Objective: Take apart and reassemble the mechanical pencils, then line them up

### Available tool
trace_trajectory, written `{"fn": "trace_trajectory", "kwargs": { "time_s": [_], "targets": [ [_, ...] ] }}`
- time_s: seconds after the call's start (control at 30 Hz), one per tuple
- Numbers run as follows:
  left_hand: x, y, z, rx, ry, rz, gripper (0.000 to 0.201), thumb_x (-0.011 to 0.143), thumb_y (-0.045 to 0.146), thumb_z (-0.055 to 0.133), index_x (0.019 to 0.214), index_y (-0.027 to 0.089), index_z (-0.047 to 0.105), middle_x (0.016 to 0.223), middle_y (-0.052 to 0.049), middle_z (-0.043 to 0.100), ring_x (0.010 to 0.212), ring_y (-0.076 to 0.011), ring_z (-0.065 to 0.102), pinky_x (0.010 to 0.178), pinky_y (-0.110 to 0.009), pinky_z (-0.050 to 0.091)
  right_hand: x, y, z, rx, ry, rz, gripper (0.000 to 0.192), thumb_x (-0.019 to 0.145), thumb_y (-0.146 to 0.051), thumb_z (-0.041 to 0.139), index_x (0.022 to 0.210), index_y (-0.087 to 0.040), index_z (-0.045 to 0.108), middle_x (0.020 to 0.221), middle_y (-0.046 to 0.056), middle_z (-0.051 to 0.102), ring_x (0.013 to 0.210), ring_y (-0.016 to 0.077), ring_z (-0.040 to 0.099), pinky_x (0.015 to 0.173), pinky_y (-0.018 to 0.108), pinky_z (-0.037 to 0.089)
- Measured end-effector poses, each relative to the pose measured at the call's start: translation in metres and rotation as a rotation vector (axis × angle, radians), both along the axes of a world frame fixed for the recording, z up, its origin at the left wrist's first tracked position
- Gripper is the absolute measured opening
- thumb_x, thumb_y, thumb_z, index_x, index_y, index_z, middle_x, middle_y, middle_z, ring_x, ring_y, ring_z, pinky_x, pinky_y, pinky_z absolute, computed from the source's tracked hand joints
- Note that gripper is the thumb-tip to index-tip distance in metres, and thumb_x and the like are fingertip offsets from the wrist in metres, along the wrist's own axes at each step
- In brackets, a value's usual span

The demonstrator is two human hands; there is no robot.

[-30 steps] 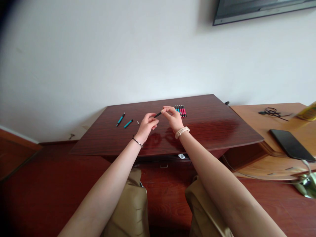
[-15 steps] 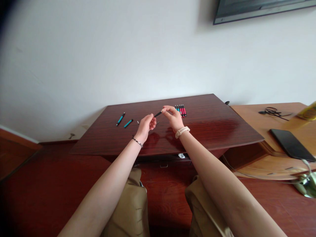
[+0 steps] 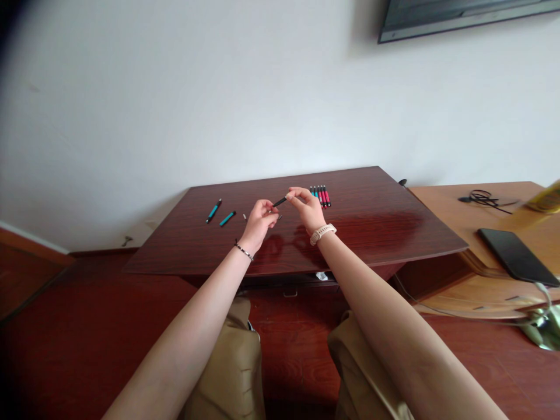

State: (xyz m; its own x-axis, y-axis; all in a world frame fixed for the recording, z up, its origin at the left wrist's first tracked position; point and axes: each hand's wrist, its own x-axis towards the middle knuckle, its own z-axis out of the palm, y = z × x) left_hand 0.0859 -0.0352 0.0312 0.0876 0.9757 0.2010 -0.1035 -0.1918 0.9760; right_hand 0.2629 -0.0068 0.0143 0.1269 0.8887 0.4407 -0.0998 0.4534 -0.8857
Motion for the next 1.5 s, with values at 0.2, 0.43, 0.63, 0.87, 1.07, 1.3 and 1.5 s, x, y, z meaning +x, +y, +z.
{"fn": "trace_trajectory", "kwargs": {
  "time_s": [0.2,0.43,0.63,0.87,1.07,1.3,1.5],
  "targets": [
    [0.0007,0.0004,-0.0004,-0.076,-0.004,-0.055,0.018,0.088,0.029,0.071,0.100,0.019,0.063,0.088,-0.004,0.070,0.065,-0.0102,0.057,0.056,-0.022,0.040,-0.0009,0.0004,-0.0011,-0.001,0.013,0.003,0.038,0.084,-0.060,0.085,0.093,-0.024,0.075,0.135,0.010,0.073,0.134,0.0290,0.063,0.122,0.047,0.041],
    [-0.0002,-0.0003,-0.0009,-0.031,0.010,-0.036,0.033,0.099,0.047,0.065,0.084,0.019,0.061,0.078,-0.003,0.062,0.063,-0.0105,0.054,0.055,-0.022,0.037,-0.0008,-0.0008,0.0005,-0.008,-0.012,0.002,0.040,0.084,-0.063,0.083,0.094,-0.025,0.074,0.136,0.010,0.073,0.134,0.0288,0.063,0.122,0.046,0.042],
    [-0.0004,0.0035,-0.0048,0.013,0.057,0.049,0.034,0.081,0.023,0.082,0.108,0.022,0.062,0.099,-0.003,0.071,0.078,-0.0122,0.063,0.063,-0.021,0.045,-0.0006,0.0001,0.0006,-0.014,-0.023,-0.006,0.042,0.084,-0.064,0.082,0.094,-0.024,0.074,0.136,0.010,0.073,0.134,0.0289,0.062,0.123,0.047,0.041],
    [0.0000,0.0023,-0.0032,-0.009,0.051,-0.010,0.033,0.102,0.048,0.063,0.088,0.018,0.064,0.083,-0.006,0.067,0.066,-0.0112,0.057,0.057,-0.022,0.038,-0.0025,-0.0044,0.0046,-0.019,-0.010,0.001,0.044,0.081,-0.066,0.083,0.093,-0.024,0.074,0.135,0.011,0.073,0.133,0.0298,0.062,0.122,0.048,0.042],
    [0.0016,0.0031,-0.0038,0.046,0.095,0.067,0.028,0.089,0.030,0.079,0.109,0.021,0.062,0.103,-0.005,0.072,0.080,-0.0125,0.064,0.064,-0.021,0.046,-0.0024,-0.0016,0.0012,-0.014,-0.008,0.000,0.045,0.082,-0.065,0.083,0.094,-0.023,0.073,0.135,0.011,0.073,0.132,0.0298,0.063,0.121,0.047,0.043],
    [-0.0010,0.0003,-0.0011,0.047,0.085,-0.001,0.036,0.104,0.048,0.059,0.084,0.018,0.064,0.079,-0.005,0.067,0.063,-0.0107,0.057,0.056,-0.023,0.038,-0.0013,-0.0014,0.0004,-0.010,0.006,0.015,0.037,0.085,-0.056,0.083,0.094,-0.022,0.074,0.135,0.011,0.073,0.132,0.0288,0.063,0.120,0.044,0.043],
    [-0.0008,0.0040,-0.0027,0.070,0.072,0.106,0.021,0.091,0.034,0.077,0.092,0.020,0.062,0.082,-0.001,0.069,0.065,-0.0105,0.059,0.056,-0.022,0.041,-0.0018,-0.0016,0.0000,-0.014,0.034,0.022,0.033,0.085,-0.053,0.084,0.095,-0.022,0.074,0.136,0.011,0.073,0.132,0.0286,0.064,0.120,0.044,0.043]
  ]
}}
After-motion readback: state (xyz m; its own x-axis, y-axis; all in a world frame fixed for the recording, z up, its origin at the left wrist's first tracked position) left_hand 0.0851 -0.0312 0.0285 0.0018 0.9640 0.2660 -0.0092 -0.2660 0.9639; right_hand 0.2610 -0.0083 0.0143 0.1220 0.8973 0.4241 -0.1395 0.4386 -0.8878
